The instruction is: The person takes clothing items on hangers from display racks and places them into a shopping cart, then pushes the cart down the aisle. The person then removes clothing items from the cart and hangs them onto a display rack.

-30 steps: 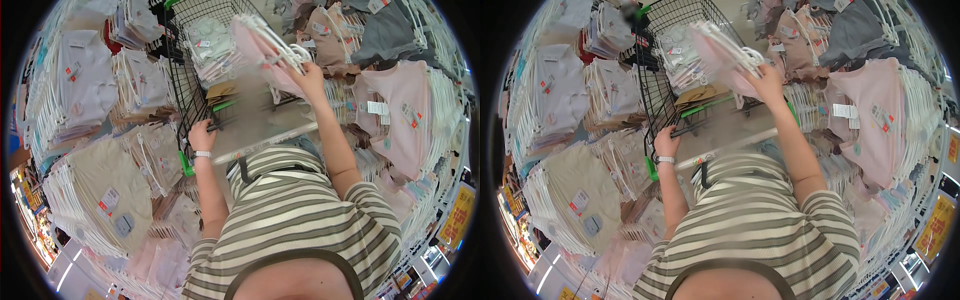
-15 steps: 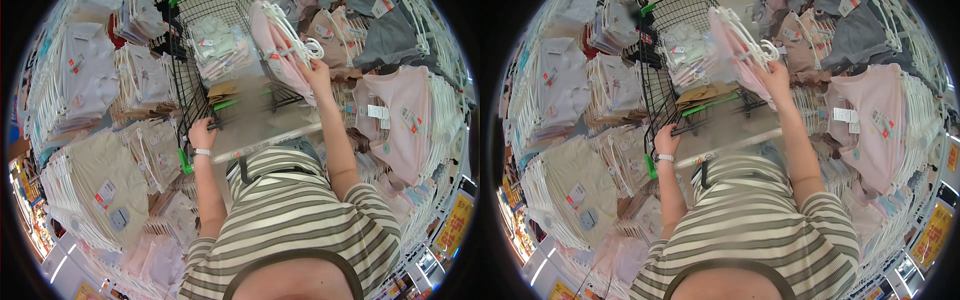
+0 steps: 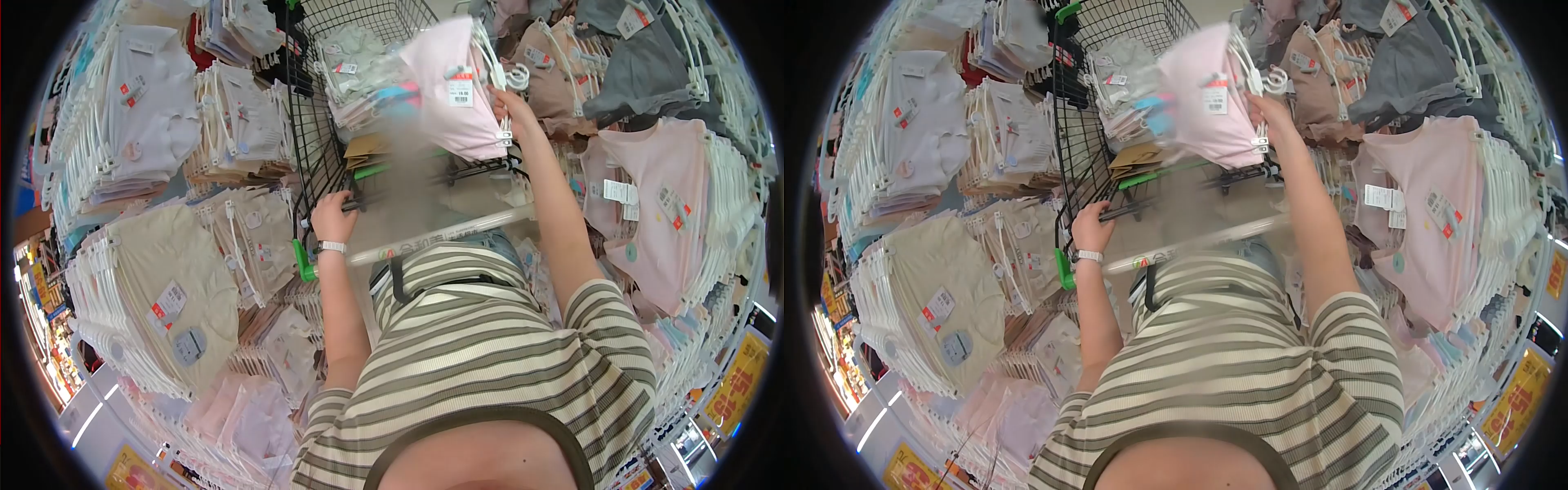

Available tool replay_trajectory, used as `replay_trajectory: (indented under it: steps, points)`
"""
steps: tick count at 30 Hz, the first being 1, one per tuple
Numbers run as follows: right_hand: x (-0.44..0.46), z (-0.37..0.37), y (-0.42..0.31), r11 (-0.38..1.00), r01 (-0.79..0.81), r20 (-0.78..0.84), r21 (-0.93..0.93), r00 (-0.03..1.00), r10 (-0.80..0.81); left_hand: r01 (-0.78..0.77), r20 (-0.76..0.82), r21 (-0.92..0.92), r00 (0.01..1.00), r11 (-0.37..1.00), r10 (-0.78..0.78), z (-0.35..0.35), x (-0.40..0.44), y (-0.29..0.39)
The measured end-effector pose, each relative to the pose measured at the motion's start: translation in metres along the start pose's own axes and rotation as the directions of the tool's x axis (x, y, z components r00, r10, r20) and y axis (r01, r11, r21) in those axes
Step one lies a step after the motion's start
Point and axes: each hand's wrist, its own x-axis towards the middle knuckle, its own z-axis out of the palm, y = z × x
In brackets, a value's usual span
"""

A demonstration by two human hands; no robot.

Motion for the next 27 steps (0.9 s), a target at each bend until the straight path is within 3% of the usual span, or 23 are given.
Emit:
replay_trajectory:
  steps: [2, 11, 16, 19, 23, 25, 27]
  points:
    - [0.02, -0.033, 0.02, 0.987, -0.161, -0.107, -0.028, 0.982, 0.157, -0.011, -0.01, 0.004, 1.0, 1.0, 0.011, 0.0, 0.0, 0.0]
    - [0.02, 0.009, 0.042, 0.983, -0.156, -0.102, -0.095, 0.984, 0.147, 0.01, 0.007, 0.017, 1.0, 1.0, -0.011, 0.0, 0.004, 0.004]
    - [0.036, 0.025, 0.048, 0.927, -0.356, 0.081, 0.118, 0.934, 0.349, 0.005, -0.002, 0.016, 1.0, 1.0, -0.005, 0.0, 0.003, 0.003]
    - [0.052, 0.021, 0.056, 0.877, -0.427, 0.035, 0.22, 0.902, 0.43, 0.028, 0.005, 0.007, 1.0, 1.0, -0.028, -0.001, 0.004, 0.005]
    - [0.066, 0.015, 0.062, 0.897, -0.373, -0.027, 0.238, 0.921, 0.39, 0.021, 0.003, 0.006, 1.0, 1.0, -0.021, -0.002, 0.004, 0.005]
    - [0.066, 0.011, 0.059, 0.799, -0.454, 0.051, 0.394, 0.879, 0.474, 0.012, -0.003, 0.002, 1.0, 1.0, -0.012, 0.0, 0.004, 0.004]
    - [0.066, 0.004, 0.053, 0.765, -0.49, 0.086, 0.417, 0.859, 0.504, 0.017, -0.001, 0.005, 1.0, 1.0, -0.017, -0.001, 0.004, 0.005]
